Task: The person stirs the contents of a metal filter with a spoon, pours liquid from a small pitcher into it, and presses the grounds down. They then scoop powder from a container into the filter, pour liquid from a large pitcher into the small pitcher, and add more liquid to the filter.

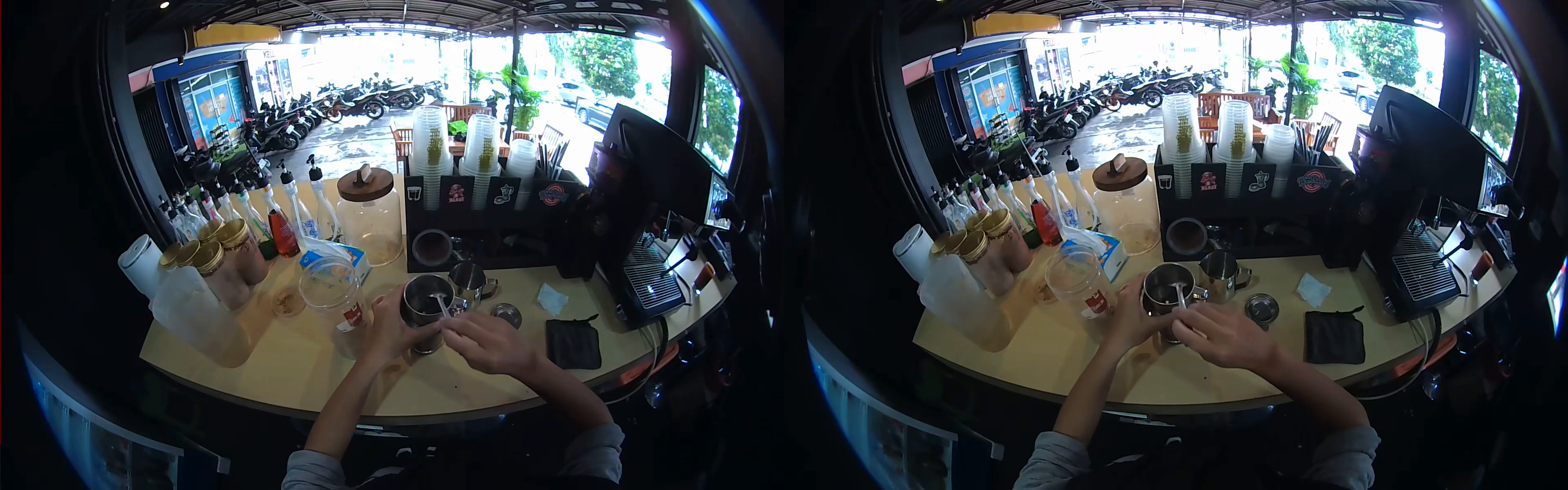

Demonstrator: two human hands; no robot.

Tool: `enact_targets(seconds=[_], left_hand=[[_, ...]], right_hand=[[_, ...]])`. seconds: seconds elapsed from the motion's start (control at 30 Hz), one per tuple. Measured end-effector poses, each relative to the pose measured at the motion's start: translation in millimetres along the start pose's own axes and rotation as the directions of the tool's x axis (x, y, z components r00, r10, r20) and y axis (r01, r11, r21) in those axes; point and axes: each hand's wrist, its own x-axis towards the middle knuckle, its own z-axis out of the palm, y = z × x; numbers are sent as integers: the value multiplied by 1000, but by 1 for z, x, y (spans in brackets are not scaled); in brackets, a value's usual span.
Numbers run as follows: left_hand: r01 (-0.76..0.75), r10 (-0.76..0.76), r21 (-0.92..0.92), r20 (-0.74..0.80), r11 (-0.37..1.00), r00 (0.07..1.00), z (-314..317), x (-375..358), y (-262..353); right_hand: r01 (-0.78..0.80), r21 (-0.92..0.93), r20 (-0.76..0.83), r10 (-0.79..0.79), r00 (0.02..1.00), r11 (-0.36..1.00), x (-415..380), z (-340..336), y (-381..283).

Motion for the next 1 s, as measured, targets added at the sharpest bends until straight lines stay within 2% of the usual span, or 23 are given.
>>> enact_targets(seconds=[0.1, 0.23, 0.3, 0.43, 0.5, 0.63, 0.7, 0.73, 0.8, 0.93, 1.0], left_hand=[[-10, 10, -13, -5, 1000, 1000, 1, 0, 3], [20, -20, -27, -10, 999, 1000, 4, 2, 0], [17, -17, -76, -4, 997, 1000, 1, 2, 5], [-37, 36, -90, -5, 995, 999, -4, 7, 12], [-9, 16, -238, 26, 971, 1000, -8, 12, 15], [-55, 74, -281, 58, 958, 996, -17, 20, 20], [-78, 110, -314, 85, 946, 990, -19, 23, 22], [-78, 110, -312, 86, 947, 990, -21, 24, 22], [-67, 124, -328, 155, 942, 980, -26, 27, 24], [-15, 98, -361, 212, 932, 972, -31, 29, 29], [-95, 176, -324, 232, 941, 957, -36, 31, 28]], right_hand=[[18, -84, -48, -22, 999, 996, 1, 2, -3], [-35, -12, -50, 35, 998, 999, 4, 7, -6], [-87, 180, -81, 103, 991, 980, 2, 6, -6], [-175, 276, -125, 216, 968, 945, -4, 4, 3], [-272, 395, -97, 334, 937, 877, -1, -2, 4], [-265, 503, -101, 361, 927, 823, -2, -3, 2], [-340, 549, -103, 465, 879, 764, -4, -2, 7], [-339, 549, -104, 466, 879, 764, -5, -2, 7], [-302, 754, -36, 496, 868, 584, -4, -4, 7], [-299, 714, -28, 452, 891, 633, 0, -15, 13], [-324, 884, 74, 582, 810, 338, 0, -16, 16]])
